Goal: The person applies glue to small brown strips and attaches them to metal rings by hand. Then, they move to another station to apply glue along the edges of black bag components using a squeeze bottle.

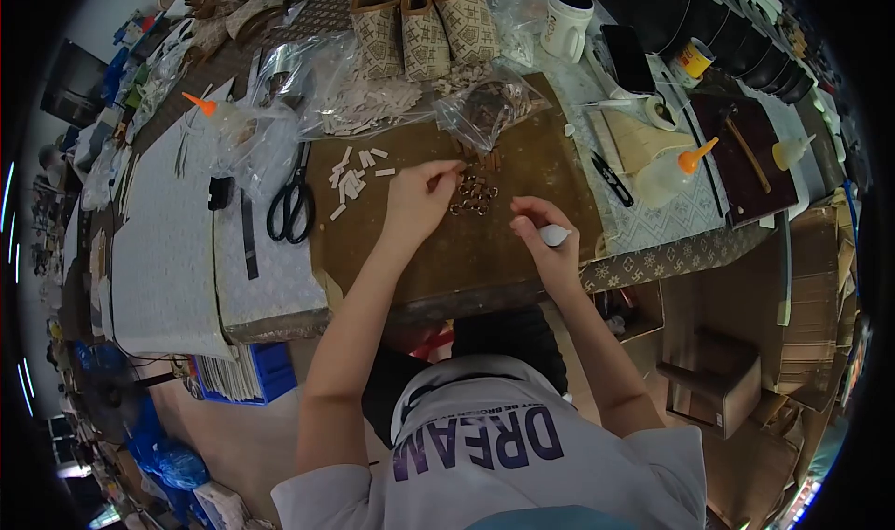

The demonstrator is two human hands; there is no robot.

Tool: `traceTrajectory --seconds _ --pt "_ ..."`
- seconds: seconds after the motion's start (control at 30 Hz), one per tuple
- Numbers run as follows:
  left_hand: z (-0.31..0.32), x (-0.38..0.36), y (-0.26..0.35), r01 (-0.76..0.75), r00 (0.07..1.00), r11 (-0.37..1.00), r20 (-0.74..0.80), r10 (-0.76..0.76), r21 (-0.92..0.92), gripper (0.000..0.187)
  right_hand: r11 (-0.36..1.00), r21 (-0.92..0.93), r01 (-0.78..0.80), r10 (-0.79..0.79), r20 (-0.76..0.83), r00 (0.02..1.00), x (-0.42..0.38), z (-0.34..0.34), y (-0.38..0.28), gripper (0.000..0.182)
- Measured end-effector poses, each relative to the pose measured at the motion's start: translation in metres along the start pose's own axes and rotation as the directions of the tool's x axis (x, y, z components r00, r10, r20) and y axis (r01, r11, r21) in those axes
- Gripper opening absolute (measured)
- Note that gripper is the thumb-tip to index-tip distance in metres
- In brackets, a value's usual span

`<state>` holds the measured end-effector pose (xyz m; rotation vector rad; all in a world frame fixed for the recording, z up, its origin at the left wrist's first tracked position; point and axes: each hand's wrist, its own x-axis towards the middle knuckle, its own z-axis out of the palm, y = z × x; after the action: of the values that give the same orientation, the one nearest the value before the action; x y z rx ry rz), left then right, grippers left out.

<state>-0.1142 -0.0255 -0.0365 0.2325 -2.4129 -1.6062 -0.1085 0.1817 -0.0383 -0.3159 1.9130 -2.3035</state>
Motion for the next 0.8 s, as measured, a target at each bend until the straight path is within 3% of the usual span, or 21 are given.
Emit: traceTrajectory --seconds 0.1,0.2,0.3,0.33,0.37,0.4,0.5,0.7,0.8 --pt "-0.005 -0.052 0.035 0.147 0.968 0.978 0.224 -0.112 -0.148 0.019 0.996 -0.062 0.057 -0.049 0.122 0.991 -0.001 0.014 -0.007 0.016" --pt "-0.005 -0.085 0.035 0.157 0.978 0.970 0.167 -0.126 -0.187 0.011 0.982 -0.111 -0.155 0.181 0.287 0.941 -0.005 0.014 -0.001 0.017" --pt "-0.017 -0.084 0.019 0.145 0.982 0.983 0.141 -0.129 -0.112 0.011 0.967 -0.099 -0.235 0.253 0.277 0.927 -0.008 0.010 0.006 0.016" --pt "-0.021 -0.078 0.008 -0.016 1.000 0.989 0.010 0.014 0.145 0.012 0.969 -0.049 -0.244 0.248 0.246 0.937 -0.009 0.009 0.006 0.015" --pt "-0.025 -0.070 -0.001 -0.139 0.979 0.902 -0.079 0.186 0.408 0.013 0.968 0.001 -0.250 0.244 0.213 0.946 -0.010 0.007 0.006 0.014" --pt "-0.028 -0.062 -0.005 -0.210 0.942 0.835 -0.124 0.312 0.509 0.015 0.966 0.051 -0.252 0.240 0.178 0.954 -0.011 0.006 0.005 0.013" --pt "-0.027 -0.048 -0.008 -0.223 0.924 0.762 -0.116 0.364 0.608 0.016 0.972 0.075 -0.223 0.213 0.122 0.969 -0.014 0.006 -0.002 0.014" --pt "-0.021 -0.043 -0.008 -0.195 0.970 0.775 0.003 0.241 0.601 0.015 0.964 0.085 -0.250 0.245 0.067 0.967 -0.017 0.010 -0.014 0.014" --pt "-0.019 -0.045 -0.003 -0.246 0.942 0.656 0.015 0.337 0.714 0.014 0.958 0.111 -0.266 0.262 0.047 0.964 -0.017 0.013 -0.016 0.014"
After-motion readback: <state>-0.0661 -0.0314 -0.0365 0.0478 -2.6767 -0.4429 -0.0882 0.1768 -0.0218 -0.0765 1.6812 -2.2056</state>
